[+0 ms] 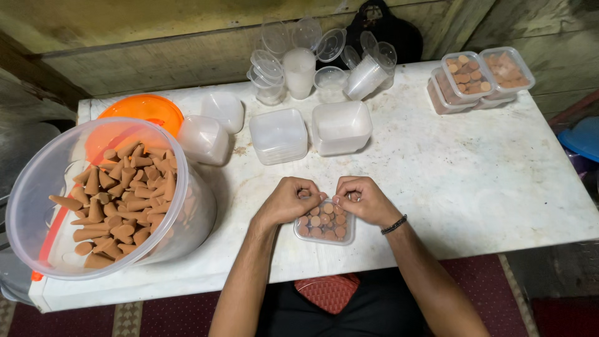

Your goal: The person transfers small brown cone-shaped objects from a large container into small plastic boxes, arranging them in rows. The person stacks the filled boxes on the table.

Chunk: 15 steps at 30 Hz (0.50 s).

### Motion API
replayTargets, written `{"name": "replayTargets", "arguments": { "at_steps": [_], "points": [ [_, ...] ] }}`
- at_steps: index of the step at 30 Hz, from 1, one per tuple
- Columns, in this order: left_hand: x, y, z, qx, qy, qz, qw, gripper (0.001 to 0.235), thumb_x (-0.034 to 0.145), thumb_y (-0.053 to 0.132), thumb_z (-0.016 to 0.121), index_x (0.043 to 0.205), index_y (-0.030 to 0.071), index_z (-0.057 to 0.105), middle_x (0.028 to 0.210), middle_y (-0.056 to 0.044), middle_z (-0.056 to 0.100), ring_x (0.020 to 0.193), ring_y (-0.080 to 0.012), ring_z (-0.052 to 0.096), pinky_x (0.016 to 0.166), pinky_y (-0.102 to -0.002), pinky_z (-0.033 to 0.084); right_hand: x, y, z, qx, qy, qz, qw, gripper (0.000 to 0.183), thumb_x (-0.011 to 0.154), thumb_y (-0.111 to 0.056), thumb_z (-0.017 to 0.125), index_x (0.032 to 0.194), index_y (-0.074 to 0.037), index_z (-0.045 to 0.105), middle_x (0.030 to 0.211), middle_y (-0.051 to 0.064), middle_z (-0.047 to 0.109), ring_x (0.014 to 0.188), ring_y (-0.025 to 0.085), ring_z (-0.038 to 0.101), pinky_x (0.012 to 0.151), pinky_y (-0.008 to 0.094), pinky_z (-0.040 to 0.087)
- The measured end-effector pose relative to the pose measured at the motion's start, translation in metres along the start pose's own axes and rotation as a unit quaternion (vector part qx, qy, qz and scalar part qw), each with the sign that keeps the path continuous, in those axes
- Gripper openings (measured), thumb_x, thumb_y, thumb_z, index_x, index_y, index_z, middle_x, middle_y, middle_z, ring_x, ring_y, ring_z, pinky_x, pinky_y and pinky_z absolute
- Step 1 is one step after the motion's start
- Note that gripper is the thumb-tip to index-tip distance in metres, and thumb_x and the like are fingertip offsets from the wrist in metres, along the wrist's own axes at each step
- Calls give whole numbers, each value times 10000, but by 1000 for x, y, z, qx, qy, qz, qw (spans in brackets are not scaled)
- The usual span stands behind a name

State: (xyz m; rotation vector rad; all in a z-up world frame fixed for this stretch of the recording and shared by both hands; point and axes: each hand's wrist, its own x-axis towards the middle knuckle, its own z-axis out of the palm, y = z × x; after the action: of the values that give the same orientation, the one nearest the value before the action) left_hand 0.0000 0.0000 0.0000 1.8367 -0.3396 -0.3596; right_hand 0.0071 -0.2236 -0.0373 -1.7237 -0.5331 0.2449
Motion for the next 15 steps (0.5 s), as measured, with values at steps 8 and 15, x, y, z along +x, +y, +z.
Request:
{"name": "replayTargets", "arguments": {
  "at_steps": [8,15],
  "points": [
    [-8,6,-3,96,78,-11,992,184,844,201,765,964,63,782,616,-28,489,579,-154,524,582,-300,462,-6,12,5,-7,48,-34,998,77,781,10,676,745,3,743,722,63,641,587,62,526,490,156,440],
    [-76,46,3,244,-9,-130,961,1137,609,555,941,1539,227,376,1251,19,527,928,-171,657,837,-349,559,-34,-6,9,-114,120,15,986,165,900,-117,706,753,-74,765,794,1,681,697,107,627,590,239,487]
  ]
}}
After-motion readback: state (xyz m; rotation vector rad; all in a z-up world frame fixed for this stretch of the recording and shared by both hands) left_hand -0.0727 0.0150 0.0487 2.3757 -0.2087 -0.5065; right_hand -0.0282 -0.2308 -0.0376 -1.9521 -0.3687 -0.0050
